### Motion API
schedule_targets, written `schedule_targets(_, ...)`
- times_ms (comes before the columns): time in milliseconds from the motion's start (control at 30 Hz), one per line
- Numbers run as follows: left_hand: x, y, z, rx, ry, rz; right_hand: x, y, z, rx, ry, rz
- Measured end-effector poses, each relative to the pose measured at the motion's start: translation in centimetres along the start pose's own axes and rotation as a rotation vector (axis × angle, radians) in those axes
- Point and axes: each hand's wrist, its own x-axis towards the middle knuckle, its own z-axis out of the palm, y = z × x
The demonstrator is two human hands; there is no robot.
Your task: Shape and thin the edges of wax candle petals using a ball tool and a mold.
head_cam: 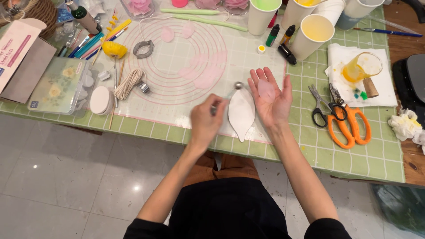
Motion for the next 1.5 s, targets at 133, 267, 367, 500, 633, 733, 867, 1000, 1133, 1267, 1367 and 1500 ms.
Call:
schedule_targets(133, 0.0, -4.3, -0.6, 0.357, 0.391, 0.445, -0.8, 0.6, 2.3, -0.111, -0.070, 0.047)
schedule_targets(267, -0.3, -3.5, -0.5, 0.402, 0.384, 0.523, -1.2, 0.8, 3.1, -0.196, -0.112, 0.045)
schedule_targets(367, 0.0, -1.2, -0.1, 0.212, 0.357, 0.565, -1.7, 1.2, 3.2, -0.255, -0.151, 0.054)
schedule_targets(500, 1.1, 1.7, 0.5, -0.226, 0.143, 0.318, -2.3, 2.3, 3.8, -0.317, -0.238, 0.108)
schedule_targets(633, 0.6, 1.5, 0.2, -0.238, 0.157, 0.378, -4.2, 2.0, 7.0, -0.444, -0.212, 0.167)
schedule_targets(733, 0.1, 2.3, -2.0, -0.067, 0.246, 0.519, -4.7, 1.1, 6.7, -1.271, -0.222, -0.019)
schedule_targets(867, 0.7, 1.4, -4.2, -0.205, 0.001, 0.504, -5.5, 0.5, 6.3, -1.252, -0.251, 0.168)
schedule_targets(1000, 1.7, -0.1, -5.1, -0.622, -0.431, 0.361, -5.6, 0.4, 5.3, -1.012, -0.261, 0.329)
schedule_targets(1133, 1.8, -0.5, -4.8, -0.617, -0.453, 0.338, -5.7, 0.2, 4.4, -0.891, -0.234, 0.414)
schedule_targets(1267, 1.8, -0.8, -4.2, -0.608, -0.455, 0.360, -5.9, 0.0, 3.6, -0.874, -0.235, 0.437)
schedule_targets(1367, 1.7, -0.7, -3.9, -0.643, -0.454, 0.353, -6.0, 0.0, 3.7, -0.864, -0.229, 0.449)
schedule_targets(1500, 1.6, -0.9, -3.3, -0.706, -0.436, 0.359, -6.2, 0.1, 3.5, -0.833, -0.241, 0.443)
